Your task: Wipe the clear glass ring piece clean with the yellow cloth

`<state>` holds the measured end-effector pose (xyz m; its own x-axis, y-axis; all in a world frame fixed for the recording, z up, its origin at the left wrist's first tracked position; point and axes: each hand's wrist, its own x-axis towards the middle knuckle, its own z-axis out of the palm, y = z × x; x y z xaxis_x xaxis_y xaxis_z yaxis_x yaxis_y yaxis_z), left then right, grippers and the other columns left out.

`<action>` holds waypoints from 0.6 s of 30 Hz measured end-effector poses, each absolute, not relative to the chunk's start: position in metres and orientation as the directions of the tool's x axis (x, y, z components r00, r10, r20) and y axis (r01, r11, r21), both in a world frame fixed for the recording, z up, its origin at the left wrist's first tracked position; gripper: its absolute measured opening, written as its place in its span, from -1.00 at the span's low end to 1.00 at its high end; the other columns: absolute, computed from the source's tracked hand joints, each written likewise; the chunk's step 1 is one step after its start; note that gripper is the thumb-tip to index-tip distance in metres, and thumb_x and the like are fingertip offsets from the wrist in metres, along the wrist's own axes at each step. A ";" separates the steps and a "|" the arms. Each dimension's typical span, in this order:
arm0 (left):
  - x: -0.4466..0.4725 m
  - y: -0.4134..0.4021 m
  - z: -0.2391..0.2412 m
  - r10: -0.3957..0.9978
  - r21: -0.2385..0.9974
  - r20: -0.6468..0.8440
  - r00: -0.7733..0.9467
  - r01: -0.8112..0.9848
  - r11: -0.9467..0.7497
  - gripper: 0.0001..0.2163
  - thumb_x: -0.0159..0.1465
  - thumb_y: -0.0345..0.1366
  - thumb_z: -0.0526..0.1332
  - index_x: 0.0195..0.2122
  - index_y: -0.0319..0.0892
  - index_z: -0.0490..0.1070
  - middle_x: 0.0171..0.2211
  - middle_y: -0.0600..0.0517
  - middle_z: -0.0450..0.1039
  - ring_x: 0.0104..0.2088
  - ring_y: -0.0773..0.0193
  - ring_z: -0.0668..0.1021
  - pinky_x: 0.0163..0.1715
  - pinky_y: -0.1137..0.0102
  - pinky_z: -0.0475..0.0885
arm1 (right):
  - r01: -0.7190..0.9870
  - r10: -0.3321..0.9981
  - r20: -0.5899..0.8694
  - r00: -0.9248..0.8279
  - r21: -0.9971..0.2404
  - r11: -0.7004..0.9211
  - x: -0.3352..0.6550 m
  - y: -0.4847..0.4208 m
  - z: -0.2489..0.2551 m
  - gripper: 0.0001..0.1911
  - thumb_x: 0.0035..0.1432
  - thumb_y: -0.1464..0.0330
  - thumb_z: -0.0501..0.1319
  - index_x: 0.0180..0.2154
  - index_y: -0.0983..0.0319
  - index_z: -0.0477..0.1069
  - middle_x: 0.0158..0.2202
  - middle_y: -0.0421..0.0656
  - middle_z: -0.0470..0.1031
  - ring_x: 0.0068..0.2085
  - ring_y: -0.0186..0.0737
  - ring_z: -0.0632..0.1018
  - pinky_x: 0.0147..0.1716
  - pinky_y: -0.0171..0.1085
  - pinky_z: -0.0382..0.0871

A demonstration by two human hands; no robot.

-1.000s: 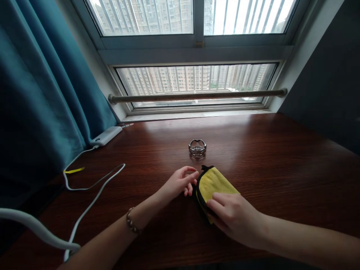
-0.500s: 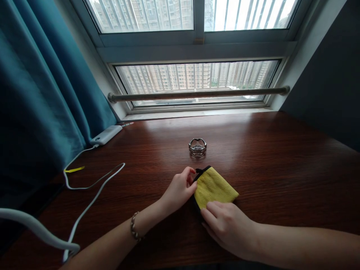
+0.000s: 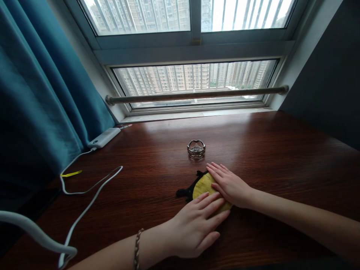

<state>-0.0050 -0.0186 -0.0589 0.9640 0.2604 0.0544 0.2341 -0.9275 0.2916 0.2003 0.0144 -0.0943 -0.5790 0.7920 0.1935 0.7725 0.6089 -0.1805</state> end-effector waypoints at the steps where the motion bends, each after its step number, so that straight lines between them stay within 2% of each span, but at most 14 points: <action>1: -0.004 -0.018 -0.057 0.250 0.309 0.010 0.968 0.234 -0.922 -0.57 0.31 -0.19 -0.11 0.20 -0.13 -0.05 0.25 0.02 -0.11 0.25 0.15 -0.07 0.23 0.17 -0.12 | 0.793 0.807 0.142 -0.574 -0.151 0.591 0.202 0.017 -0.098 -0.50 0.30 0.32 -0.13 0.20 0.41 -0.06 0.21 -0.11 -0.08 0.23 -0.20 -0.10 0.19 -0.07 -0.07; 4: -0.003 -0.017 -0.055 0.236 0.339 -0.033 0.971 0.233 -0.912 -0.59 0.33 -0.18 -0.18 0.20 -0.07 -0.05 0.25 0.09 -0.14 0.25 0.17 -0.06 0.22 0.10 -0.18 | 0.815 0.826 0.103 -0.554 -0.137 0.563 0.205 0.021 -0.105 -0.49 0.31 0.28 -0.16 0.21 0.37 -0.07 0.21 -0.20 -0.08 0.23 -0.20 -0.16 0.19 -0.04 -0.11; 7: -0.002 -0.017 -0.055 0.249 0.352 -0.038 0.968 0.247 -0.903 -0.59 0.33 -0.18 -0.16 0.20 -0.04 -0.06 0.25 0.11 -0.16 0.25 0.16 -0.06 0.22 0.09 -0.18 | 0.794 0.836 0.169 -0.523 -0.260 0.549 0.206 0.023 -0.110 -0.52 0.29 0.33 -0.11 0.20 0.37 -0.02 0.20 -0.18 -0.01 0.23 -0.20 -0.14 0.20 -0.10 -0.10; 10: -0.002 -0.017 -0.055 0.244 0.370 -0.055 0.968 0.247 -0.896 -0.57 0.32 -0.15 -0.16 0.21 0.00 -0.10 0.25 0.12 -0.16 0.24 0.14 -0.04 0.21 0.05 -0.17 | 0.726 0.869 0.319 -0.378 -0.480 0.492 0.206 0.026 -0.111 -0.57 0.22 0.43 -0.03 0.11 0.42 0.11 0.07 -0.07 0.19 0.15 -0.21 0.08 0.14 -0.23 0.05; 12: -0.002 -0.015 -0.054 0.247 0.386 -0.058 0.967 0.250 -0.888 -0.55 0.31 -0.13 -0.14 0.22 -0.03 -0.14 0.25 0.08 -0.16 0.24 0.14 -0.04 0.21 0.05 -0.16 | 0.685 0.903 0.348 -0.252 -0.596 0.420 0.208 0.026 -0.107 -0.66 0.18 0.45 0.02 0.01 0.39 0.22 -0.10 -0.06 0.32 -0.03 -0.22 0.29 -0.01 -0.26 0.22; 15: -0.003 -0.013 -0.052 0.252 0.381 -0.064 0.966 0.257 -0.888 -0.50 0.30 -0.12 -0.11 0.23 -0.11 -0.19 0.26 0.01 -0.19 0.25 0.15 -0.08 0.21 0.10 -0.14 | 0.670 0.973 0.157 -0.170 -0.706 0.231 0.210 0.024 -0.096 -0.81 0.14 0.37 0.11 -0.19 0.31 0.31 -0.39 -0.18 0.39 -0.37 -0.28 0.39 -0.34 -0.28 0.28; 18: -0.005 -0.012 -0.053 0.230 0.347 -0.060 0.971 0.237 -0.908 -0.47 0.28 -0.14 -0.06 0.23 -0.16 -0.18 0.26 -0.03 -0.21 0.25 0.12 -0.11 0.21 0.12 -0.10 | 0.665 0.977 -0.060 -0.207 -0.741 0.095 0.209 0.021 -0.089 -0.83 0.09 0.30 0.16 -0.41 0.30 0.33 -0.49 -0.21 0.36 -0.46 -0.30 0.35 -0.49 -0.31 0.17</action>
